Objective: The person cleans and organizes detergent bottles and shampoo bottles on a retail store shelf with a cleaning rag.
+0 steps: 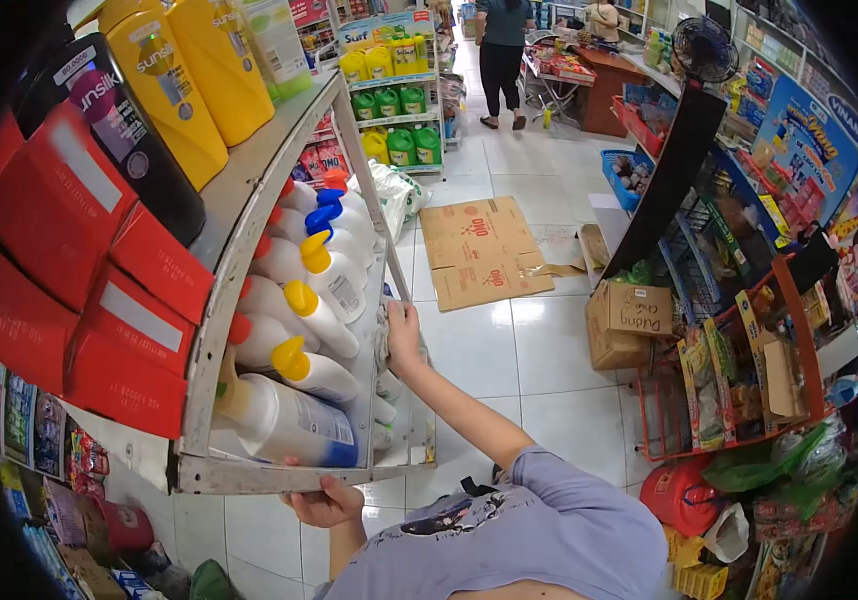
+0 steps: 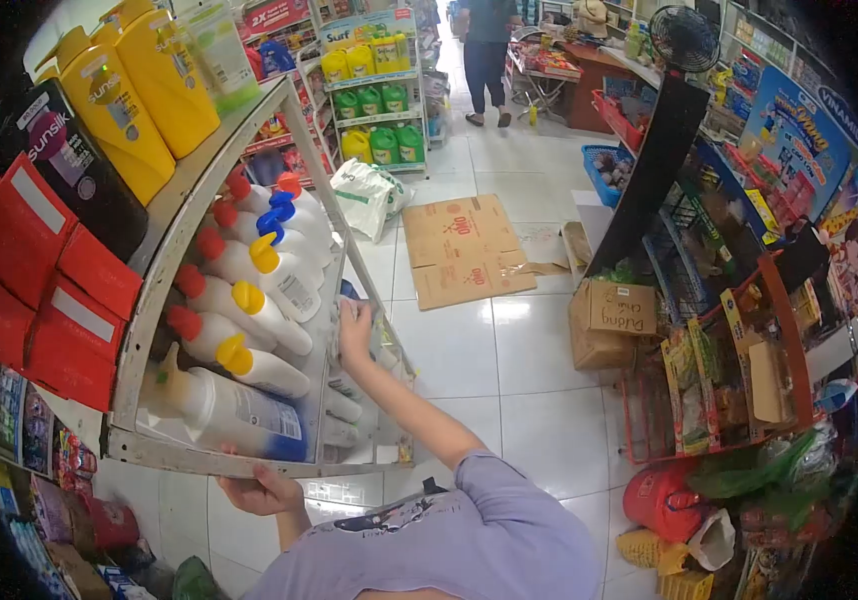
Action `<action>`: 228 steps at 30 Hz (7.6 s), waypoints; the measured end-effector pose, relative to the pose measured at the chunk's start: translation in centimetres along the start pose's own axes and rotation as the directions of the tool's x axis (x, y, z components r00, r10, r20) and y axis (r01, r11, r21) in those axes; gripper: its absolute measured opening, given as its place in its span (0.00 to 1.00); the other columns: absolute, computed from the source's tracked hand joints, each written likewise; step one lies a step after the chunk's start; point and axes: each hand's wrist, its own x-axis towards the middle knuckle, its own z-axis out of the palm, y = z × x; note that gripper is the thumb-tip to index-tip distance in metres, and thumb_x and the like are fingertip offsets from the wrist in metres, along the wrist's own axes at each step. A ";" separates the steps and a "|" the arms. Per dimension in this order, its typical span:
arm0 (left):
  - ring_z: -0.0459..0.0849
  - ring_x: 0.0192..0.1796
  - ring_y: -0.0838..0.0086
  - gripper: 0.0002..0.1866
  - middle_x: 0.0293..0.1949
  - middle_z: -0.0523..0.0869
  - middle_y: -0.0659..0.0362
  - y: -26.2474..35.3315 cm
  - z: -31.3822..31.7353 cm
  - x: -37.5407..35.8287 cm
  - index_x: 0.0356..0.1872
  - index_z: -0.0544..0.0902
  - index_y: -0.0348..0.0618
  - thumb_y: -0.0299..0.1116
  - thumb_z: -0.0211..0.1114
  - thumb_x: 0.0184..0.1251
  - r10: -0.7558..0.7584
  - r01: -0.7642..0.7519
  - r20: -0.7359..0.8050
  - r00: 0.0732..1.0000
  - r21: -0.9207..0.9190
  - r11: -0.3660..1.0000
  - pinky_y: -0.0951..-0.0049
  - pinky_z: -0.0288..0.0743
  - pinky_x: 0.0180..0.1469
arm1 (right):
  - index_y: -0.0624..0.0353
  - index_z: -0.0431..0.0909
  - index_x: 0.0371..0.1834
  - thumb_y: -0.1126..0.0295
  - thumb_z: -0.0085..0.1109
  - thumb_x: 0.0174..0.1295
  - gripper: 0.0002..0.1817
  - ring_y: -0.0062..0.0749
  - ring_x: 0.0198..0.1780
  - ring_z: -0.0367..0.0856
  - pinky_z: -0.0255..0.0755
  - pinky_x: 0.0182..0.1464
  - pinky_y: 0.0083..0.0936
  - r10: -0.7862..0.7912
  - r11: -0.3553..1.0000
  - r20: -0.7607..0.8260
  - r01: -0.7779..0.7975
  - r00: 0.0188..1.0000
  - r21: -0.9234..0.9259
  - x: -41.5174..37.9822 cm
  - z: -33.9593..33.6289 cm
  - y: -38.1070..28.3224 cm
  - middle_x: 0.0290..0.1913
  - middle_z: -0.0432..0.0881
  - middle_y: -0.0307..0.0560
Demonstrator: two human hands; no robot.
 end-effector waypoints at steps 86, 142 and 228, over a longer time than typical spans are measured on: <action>0.50 0.57 0.55 0.37 0.54 0.50 0.42 4.6 -4.8 8.8 0.54 0.46 0.29 0.45 0.50 0.50 -0.175 0.283 0.431 0.885 -0.200 0.938 0.63 0.48 0.54 | 0.60 0.52 0.38 0.74 0.62 0.27 0.33 0.41 0.43 0.55 0.53 0.46 0.29 -0.825 0.512 0.324 0.855 0.463 0.082 -21.6 7.9 -17.1 0.40 0.53 0.54; 0.69 0.35 0.61 0.11 0.28 0.71 0.53 3.0 -6.9 -0.1 0.31 0.69 0.33 0.29 0.53 0.47 -0.392 0.033 0.819 0.419 0.418 0.908 0.66 0.63 0.34 | 0.63 0.51 0.49 0.70 0.53 0.44 0.29 0.48 0.48 0.57 0.53 0.49 0.34 -0.373 0.524 0.763 0.798 0.528 -0.296 -23.1 -7.4 -3.6 0.47 0.56 0.56; 0.71 0.35 0.67 0.31 0.40 0.67 0.45 1.0 -0.8 6.3 0.46 0.54 0.30 0.50 0.43 0.52 -0.502 0.604 0.335 0.797 -0.473 0.642 0.72 0.64 0.40 | 0.63 0.60 0.43 0.81 0.40 0.49 0.16 0.36 0.43 0.62 0.56 0.45 0.23 -0.560 0.726 0.623 0.686 0.546 0.051 -20.4 -0.2 -12.0 0.39 0.63 0.50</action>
